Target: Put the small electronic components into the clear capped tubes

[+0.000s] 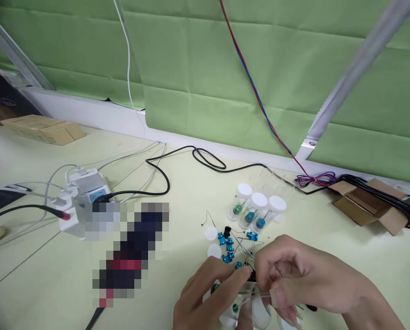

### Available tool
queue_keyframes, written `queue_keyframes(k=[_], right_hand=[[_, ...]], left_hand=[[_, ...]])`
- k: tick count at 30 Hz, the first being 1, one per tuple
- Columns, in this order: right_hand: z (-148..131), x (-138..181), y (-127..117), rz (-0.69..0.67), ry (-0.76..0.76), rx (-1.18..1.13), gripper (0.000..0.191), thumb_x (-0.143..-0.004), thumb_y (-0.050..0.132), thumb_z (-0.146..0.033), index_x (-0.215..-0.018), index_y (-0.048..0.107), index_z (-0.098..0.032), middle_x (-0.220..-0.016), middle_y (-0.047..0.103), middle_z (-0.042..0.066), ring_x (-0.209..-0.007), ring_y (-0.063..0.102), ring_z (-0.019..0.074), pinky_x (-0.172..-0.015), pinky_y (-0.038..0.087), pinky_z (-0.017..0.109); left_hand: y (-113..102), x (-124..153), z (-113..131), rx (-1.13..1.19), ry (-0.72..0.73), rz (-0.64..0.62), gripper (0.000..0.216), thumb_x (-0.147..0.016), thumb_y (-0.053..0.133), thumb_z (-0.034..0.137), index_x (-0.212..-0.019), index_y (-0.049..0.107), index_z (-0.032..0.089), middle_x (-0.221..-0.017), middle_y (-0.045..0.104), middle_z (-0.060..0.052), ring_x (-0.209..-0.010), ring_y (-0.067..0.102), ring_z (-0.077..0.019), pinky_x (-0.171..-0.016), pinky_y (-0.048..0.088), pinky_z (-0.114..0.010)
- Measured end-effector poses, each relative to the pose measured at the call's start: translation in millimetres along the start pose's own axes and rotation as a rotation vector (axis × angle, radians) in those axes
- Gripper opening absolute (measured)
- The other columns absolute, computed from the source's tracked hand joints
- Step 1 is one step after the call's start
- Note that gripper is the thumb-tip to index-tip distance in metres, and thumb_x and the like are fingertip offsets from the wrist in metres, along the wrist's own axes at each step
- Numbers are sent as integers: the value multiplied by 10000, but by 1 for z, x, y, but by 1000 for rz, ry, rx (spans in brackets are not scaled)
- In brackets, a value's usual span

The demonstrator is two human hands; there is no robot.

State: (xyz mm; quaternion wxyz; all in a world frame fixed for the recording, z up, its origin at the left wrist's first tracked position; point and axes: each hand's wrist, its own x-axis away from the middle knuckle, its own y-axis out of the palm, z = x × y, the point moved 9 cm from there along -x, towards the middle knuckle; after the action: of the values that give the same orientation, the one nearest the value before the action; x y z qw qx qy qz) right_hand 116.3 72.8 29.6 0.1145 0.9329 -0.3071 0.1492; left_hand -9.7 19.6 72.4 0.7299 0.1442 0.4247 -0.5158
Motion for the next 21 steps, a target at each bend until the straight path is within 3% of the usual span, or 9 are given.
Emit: queue_keyframes(k=[6, 21], right_hand=[[1, 0, -1, 5, 5, -14, 402, -765, 737, -496, -782, 626, -110, -621, 577, 27, -486, 551, 85, -436, 411, 159], [-2, -4, -2, 7, 10, 49, 338, -825, 690, -433, -748, 574, -125, -588, 550, 6, -470, 494, 65, -454, 393, 165]], left_hand=[[-1, 0, 0, -11, 28, 56, 421, -613, 574, 15, -963, 709, 205, -675, 633, -4, -557, 545, -116, -537, 498, -230], [4, 2, -5, 78, 67, 9, 411, -660, 590, 16, -1031, 672, 172, -721, 637, -33, -577, 542, -131, -531, 503, -253]])
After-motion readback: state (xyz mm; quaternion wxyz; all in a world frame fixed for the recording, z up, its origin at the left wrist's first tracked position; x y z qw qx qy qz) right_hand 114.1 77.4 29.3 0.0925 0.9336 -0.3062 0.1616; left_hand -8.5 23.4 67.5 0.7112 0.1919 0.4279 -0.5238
